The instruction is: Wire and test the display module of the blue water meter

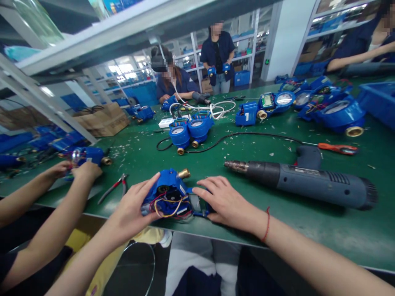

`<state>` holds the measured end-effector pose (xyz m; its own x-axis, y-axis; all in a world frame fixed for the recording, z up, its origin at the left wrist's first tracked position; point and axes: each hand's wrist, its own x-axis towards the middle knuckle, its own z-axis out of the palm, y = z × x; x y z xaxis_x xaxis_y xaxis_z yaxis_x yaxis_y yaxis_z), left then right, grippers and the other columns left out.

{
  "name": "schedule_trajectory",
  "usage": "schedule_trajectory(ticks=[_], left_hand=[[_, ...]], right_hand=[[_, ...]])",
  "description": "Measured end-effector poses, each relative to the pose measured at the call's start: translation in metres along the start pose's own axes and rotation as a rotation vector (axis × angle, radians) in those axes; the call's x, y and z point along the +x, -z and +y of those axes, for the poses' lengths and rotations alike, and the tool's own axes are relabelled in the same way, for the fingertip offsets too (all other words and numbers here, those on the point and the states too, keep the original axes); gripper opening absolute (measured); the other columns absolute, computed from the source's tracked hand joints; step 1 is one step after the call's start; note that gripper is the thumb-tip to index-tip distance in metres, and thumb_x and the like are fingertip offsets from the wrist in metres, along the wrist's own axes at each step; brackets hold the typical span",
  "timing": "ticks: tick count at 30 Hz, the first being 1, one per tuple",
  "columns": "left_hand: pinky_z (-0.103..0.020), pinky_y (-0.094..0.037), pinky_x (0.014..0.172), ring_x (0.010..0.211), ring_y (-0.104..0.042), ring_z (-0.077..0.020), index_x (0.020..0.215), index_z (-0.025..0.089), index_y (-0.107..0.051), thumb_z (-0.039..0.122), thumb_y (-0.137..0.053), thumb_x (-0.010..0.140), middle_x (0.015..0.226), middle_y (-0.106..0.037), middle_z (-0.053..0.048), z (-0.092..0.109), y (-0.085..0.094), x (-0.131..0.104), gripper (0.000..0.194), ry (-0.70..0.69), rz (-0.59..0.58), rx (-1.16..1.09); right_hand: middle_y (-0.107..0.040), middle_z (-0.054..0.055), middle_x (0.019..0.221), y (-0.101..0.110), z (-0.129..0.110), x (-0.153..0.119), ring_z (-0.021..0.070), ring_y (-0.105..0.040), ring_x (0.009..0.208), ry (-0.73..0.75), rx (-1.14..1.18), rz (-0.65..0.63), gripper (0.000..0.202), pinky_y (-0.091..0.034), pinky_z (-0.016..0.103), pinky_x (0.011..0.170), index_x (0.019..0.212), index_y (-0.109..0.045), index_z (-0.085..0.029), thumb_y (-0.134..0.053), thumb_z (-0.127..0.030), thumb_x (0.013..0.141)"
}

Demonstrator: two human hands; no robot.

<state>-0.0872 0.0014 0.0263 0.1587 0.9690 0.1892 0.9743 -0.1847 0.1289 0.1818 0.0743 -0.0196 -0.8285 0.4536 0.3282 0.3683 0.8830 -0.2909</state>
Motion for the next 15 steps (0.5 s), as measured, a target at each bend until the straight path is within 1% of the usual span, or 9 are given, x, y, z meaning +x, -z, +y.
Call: schedule_trajectory(ticks=[2, 4, 6, 8, 10, 11, 12, 13, 15], left_hand=[[-0.050, -0.049, 0.081, 0.108, -0.052, -0.0347, 0.145, 0.024, -0.027, 0.039, -0.067, 0.076, 0.124, -0.056, -0.016, 0.020, -0.013, -0.003, 0.081, 0.175, 0.144, 0.124], [-0.053, -0.048, 0.072, 0.101, -0.052, -0.0379, 0.145, 0.024, -0.029, 0.039, -0.063, 0.078, 0.118, -0.058, -0.018, 0.040, -0.023, -0.004, 0.076, 0.309, 0.247, 0.250], [-0.054, -0.047, 0.068, 0.097, -0.052, -0.0388, 0.145, 0.023, -0.028, 0.037, -0.059, 0.081, 0.115, -0.056, -0.021, 0.055, -0.028, -0.001, 0.072, 0.398, 0.288, 0.313], [-0.054, -0.047, 0.068, 0.100, -0.052, -0.0398, 0.146, 0.022, -0.025, 0.036, -0.059, 0.081, 0.122, -0.052, -0.024, 0.063, -0.029, 0.002, 0.074, 0.450, 0.276, 0.318], [-0.057, -0.044, 0.075, 0.111, -0.048, -0.0421, 0.146, 0.021, -0.027, 0.038, -0.065, 0.077, 0.134, -0.044, -0.027, 0.067, -0.027, 0.003, 0.080, 0.463, 0.245, 0.316], [-0.059, -0.041, 0.080, 0.118, -0.044, -0.0427, 0.144, 0.021, -0.030, 0.040, -0.067, 0.075, 0.140, -0.039, -0.026, 0.068, -0.026, 0.002, 0.081, 0.451, 0.247, 0.320], [-0.059, -0.038, 0.085, 0.124, -0.039, -0.0422, 0.142, 0.021, -0.033, 0.042, -0.068, 0.074, 0.144, -0.035, -0.025, 0.070, -0.025, 0.000, 0.080, 0.425, 0.275, 0.322], [-0.058, -0.036, 0.089, 0.127, -0.037, -0.0404, 0.140, 0.020, -0.037, 0.043, -0.067, 0.075, 0.146, -0.035, -0.023, 0.073, -0.024, -0.002, 0.075, 0.378, 0.331, 0.313], [-0.051, -0.037, 0.091, 0.124, -0.041, -0.0353, 0.135, 0.018, -0.043, 0.043, -0.061, 0.081, 0.140, -0.044, -0.019, 0.081, -0.025, -0.004, 0.062, 0.242, 0.455, 0.260]], right_hand=[[-0.045, 0.013, 0.136, 0.001, 0.011, 0.004, 0.0325, -0.040, 0.116, -0.037, -0.083, 0.004, 0.070, -0.037, 0.052, 0.095, 0.135, -0.038, -0.018, -0.061, -0.011, 0.070], [-0.045, 0.013, 0.136, -0.001, 0.019, 0.009, 0.0310, -0.043, 0.109, -0.054, -0.130, 0.012, 0.068, -0.039, 0.050, 0.093, 0.137, -0.038, -0.018, -0.057, -0.008, 0.072], [-0.044, 0.013, 0.136, -0.004, 0.022, 0.013, 0.0290, -0.042, 0.110, -0.048, -0.122, 0.027, 0.067, -0.039, 0.048, 0.095, 0.137, -0.037, -0.018, -0.049, -0.003, 0.073], [-0.042, 0.015, 0.135, -0.006, 0.023, 0.017, 0.0276, -0.039, 0.118, -0.035, -0.047, 0.042, 0.070, -0.037, 0.046, 0.099, 0.138, -0.035, -0.015, -0.044, 0.003, 0.071], [-0.042, 0.015, 0.133, -0.007, 0.021, 0.019, 0.0262, -0.035, 0.124, -0.035, 0.065, 0.041, 0.075, -0.033, 0.046, 0.104, 0.137, -0.032, -0.013, -0.043, 0.004, 0.065], [-0.042, 0.015, 0.132, -0.006, 0.020, 0.019, 0.0261, -0.035, 0.124, -0.040, 0.122, 0.038, 0.076, -0.032, 0.047, 0.105, 0.136, -0.032, -0.014, -0.045, 0.003, 0.064], [-0.043, 0.014, 0.132, -0.005, 0.019, 0.020, 0.0262, -0.036, 0.123, -0.047, 0.177, 0.031, 0.074, -0.032, 0.047, 0.106, 0.135, -0.033, -0.014, -0.048, 0.001, 0.064], [-0.043, 0.014, 0.131, -0.005, 0.018, 0.020, 0.0262, -0.038, 0.121, -0.057, 0.224, 0.028, 0.070, -0.033, 0.047, 0.105, 0.133, -0.034, -0.015, -0.052, -0.003, 0.067], [-0.045, 0.013, 0.129, -0.005, 0.016, 0.020, 0.0257, -0.041, 0.118, -0.083, 0.283, 0.035, 0.058, -0.036, 0.046, 0.104, 0.130, -0.038, -0.017, -0.058, -0.014, 0.076]])
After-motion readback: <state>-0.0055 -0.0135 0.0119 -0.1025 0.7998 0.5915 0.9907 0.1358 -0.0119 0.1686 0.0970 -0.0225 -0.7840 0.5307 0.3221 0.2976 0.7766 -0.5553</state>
